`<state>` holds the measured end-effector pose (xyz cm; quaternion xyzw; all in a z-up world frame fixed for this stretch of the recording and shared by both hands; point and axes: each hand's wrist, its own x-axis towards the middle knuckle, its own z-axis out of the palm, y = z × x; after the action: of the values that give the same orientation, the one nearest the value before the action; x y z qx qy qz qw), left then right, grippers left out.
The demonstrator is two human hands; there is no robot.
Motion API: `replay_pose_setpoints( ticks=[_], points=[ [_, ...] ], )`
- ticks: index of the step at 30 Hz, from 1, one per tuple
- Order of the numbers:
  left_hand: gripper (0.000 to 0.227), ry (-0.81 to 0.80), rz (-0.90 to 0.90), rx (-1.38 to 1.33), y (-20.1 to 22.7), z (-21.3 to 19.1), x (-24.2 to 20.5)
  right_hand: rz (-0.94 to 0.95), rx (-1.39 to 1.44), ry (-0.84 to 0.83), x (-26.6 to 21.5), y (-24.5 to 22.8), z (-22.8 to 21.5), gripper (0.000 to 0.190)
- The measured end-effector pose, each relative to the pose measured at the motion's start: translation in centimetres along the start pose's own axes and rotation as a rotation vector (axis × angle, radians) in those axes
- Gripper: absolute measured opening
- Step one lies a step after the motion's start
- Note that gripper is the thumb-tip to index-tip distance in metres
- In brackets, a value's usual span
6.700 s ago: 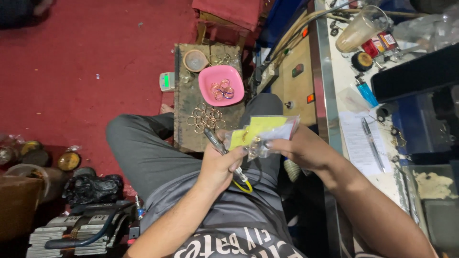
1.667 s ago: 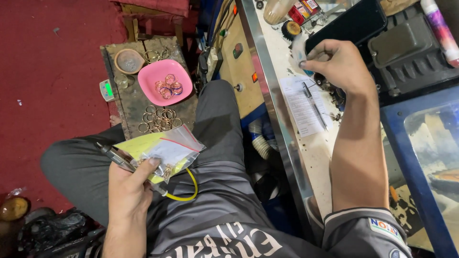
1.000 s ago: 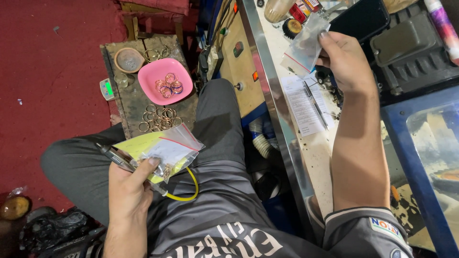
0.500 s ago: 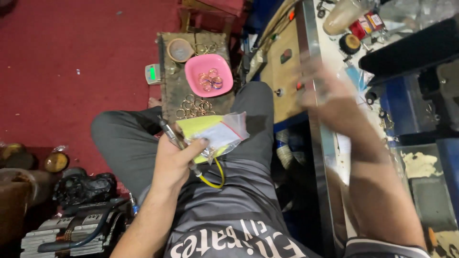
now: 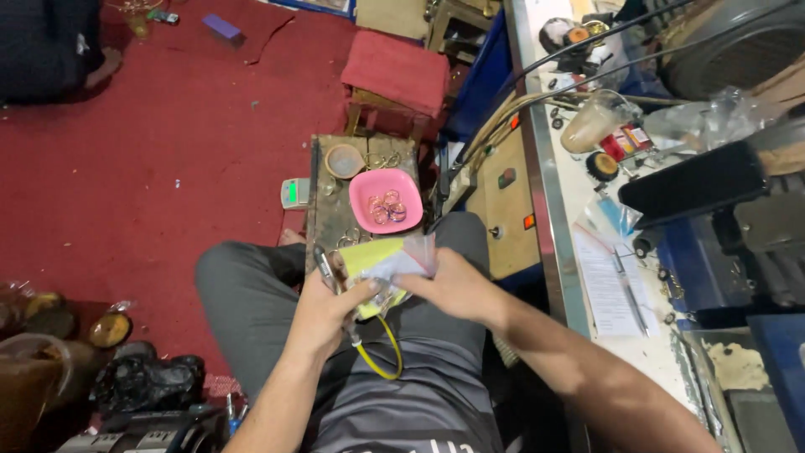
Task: A person uses a pneumatic tool to work on a ring at a jewelry workbench and then handles several small bags of jewelry.
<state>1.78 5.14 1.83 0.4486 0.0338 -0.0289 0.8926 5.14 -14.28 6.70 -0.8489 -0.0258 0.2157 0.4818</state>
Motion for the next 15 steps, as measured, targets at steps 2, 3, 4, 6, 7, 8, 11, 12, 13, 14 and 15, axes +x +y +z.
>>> replay_pose_setpoints(
  ticks=[2,3,4,6,7,8,11,12,13,14,15],
  points=[
    [0.041,0.004,0.016,-0.005,0.2,-0.5,0.8,0.012,0.035,0.028,0.6,-2.1,0.0,0.036],
    [0.043,0.004,0.030,-0.011,0.1,-1.0,1.0,0.026,0.070,0.059,0.8,-2.8,0.2,0.034],
    [0.043,0.019,0.023,-0.008,-0.2,-1.7,1.8,0.034,0.074,0.045,2.3,-3.2,-0.7,0.034],
    [0.041,0.053,0.034,-0.034,-1.0,-3.8,2.5,-0.006,0.282,0.217,5.2,-3.5,-1.6,0.053],
    [0.041,0.070,0.018,-0.025,-0.4,-4.1,2.4,0.012,0.293,0.204,5.0,-5.5,-2.0,0.053],
    [0.039,0.065,0.038,-0.043,0.3,-4.3,2.4,-0.030,0.313,0.262,4.9,-7.5,-2.6,0.048],
    [0.034,0.091,0.064,-0.050,2.0,-5.8,2.0,-0.090,0.470,0.388,8.9,-6.1,-6.1,0.056],
    [0.031,0.124,0.079,-0.041,2.5,-6.5,1.8,-0.117,0.605,0.450,10.8,-4.3,-7.5,0.071],
    [0.031,0.124,0.077,-0.045,2.3,-7.5,1.5,-0.115,0.600,0.451,13.0,-2.2,-8.3,0.071],
    [0.027,0.148,0.081,-0.066,2.1,-8.6,1.3,-0.111,0.641,0.489,15.2,-0.2,-9.2,0.073],
    [0.024,0.176,0.089,-0.086,2.1,-9.7,1.1,-0.107,0.681,0.524,17.7,1.7,-10.1,0.075]
  ],
)
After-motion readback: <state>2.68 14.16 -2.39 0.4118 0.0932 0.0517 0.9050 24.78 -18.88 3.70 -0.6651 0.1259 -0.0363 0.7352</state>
